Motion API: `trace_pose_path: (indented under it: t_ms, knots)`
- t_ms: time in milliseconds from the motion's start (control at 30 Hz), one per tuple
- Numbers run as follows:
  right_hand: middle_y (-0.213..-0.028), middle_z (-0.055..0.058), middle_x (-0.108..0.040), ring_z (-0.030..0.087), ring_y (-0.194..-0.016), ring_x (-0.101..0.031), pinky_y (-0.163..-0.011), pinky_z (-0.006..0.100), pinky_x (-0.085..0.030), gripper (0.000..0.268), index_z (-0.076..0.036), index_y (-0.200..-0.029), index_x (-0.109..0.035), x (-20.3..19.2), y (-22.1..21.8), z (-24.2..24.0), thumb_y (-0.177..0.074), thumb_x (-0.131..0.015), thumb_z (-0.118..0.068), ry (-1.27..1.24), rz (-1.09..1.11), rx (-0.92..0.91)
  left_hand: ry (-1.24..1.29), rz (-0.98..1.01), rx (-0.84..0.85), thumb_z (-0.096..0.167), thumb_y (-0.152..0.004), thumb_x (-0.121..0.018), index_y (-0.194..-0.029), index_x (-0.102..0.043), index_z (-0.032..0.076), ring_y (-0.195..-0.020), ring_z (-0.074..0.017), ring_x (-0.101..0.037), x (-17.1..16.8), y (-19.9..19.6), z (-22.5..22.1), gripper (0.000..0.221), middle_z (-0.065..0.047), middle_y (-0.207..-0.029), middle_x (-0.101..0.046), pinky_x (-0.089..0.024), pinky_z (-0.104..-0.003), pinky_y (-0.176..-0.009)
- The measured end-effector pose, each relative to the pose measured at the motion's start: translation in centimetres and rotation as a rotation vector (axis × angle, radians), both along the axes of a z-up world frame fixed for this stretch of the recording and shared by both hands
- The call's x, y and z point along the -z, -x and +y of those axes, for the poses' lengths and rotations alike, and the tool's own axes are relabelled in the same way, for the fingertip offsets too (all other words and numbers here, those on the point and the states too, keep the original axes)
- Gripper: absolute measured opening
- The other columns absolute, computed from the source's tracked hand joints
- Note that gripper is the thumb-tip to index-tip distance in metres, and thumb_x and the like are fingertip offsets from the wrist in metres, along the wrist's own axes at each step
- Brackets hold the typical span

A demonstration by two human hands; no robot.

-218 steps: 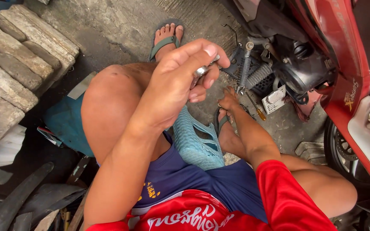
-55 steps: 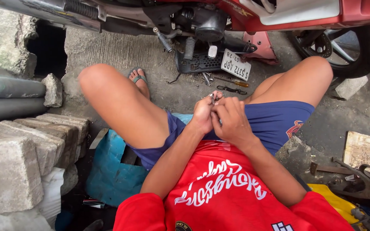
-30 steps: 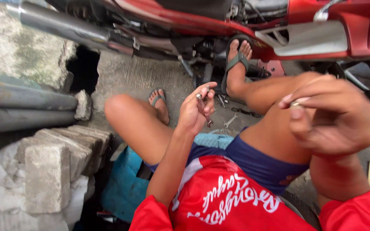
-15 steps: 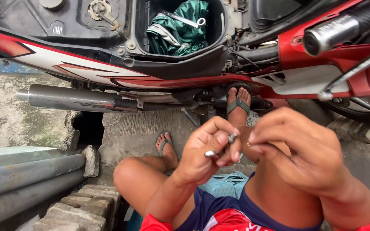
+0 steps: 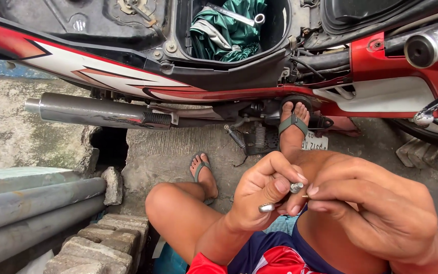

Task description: A person uses a wrench to remove a bolt from a motorcycle frame and then manipulates a small screw.

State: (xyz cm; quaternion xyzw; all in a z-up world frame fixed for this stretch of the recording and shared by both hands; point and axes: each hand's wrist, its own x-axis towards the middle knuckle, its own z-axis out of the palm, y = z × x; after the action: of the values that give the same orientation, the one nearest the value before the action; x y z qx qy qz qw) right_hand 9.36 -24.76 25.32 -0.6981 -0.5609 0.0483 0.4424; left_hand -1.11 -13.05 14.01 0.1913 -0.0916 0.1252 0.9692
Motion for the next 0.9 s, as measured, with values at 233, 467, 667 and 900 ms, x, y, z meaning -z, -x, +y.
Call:
trace_pose_path:
  t_ms: [233,467,667,900]
  knots:
    - [-0.080,0.012,-0.070,0.021,-0.070,-0.071,-0.067,0.026,-0.061,0.010,0.000,-0.086,-0.068,0.1,0.3,-0.1,-0.085,-0.066,-0.010,-0.001,-0.020,-0.004,-0.078,0.037,-0.068,0.022,-0.109,-0.061,-0.115,-0.058,0.003,-0.064,-0.0129,-0.052,0.7,0.6,-0.9,0.020,-0.013,-0.081,-0.058,-0.034,-0.024,-0.055]
    - [-0.079,0.008,-0.072,0.020,-0.069,-0.070,-0.067,0.028,-0.059,0.012,0.001,-0.088,-0.067,-0.6,0.4,0.1,-0.090,-0.061,-0.009,0.000,-0.059,-0.062,-0.221,0.061,-0.194,0.020,-0.110,-0.059,-0.116,-0.059,0.002,-0.069,-0.0147,-0.057,-0.2,0.9,-1.3,0.019,-0.012,-0.080,-0.056,-0.046,-0.026,-0.066]
    - [-0.075,0.009,-0.071,0.022,-0.067,-0.069,-0.066,0.030,-0.058,0.010,-0.001,-0.083,-0.066,0.2,0.3,-0.3,-0.087,-0.066,-0.011,-0.001,-0.014,-0.030,-0.277,0.078,-0.239,0.025,-0.109,-0.059,-0.113,-0.060,0.003,-0.067,-0.0143,-0.056,0.1,1.2,-1.6,0.022,-0.011,-0.073,-0.056,-0.042,-0.025,-0.062]
    - [-0.079,0.008,-0.072,0.020,-0.070,-0.071,-0.069,0.028,-0.058,0.010,-0.005,-0.084,-0.066,0.3,0.5,-0.4,-0.088,-0.068,-0.014,0.032,0.012,0.022,-0.087,0.132,-0.122,0.026,-0.107,-0.061,-0.109,-0.061,0.001,-0.053,-0.0129,-0.046,1.4,0.8,-2.0,0.026,-0.012,-0.068,-0.055,-0.031,-0.023,-0.051]
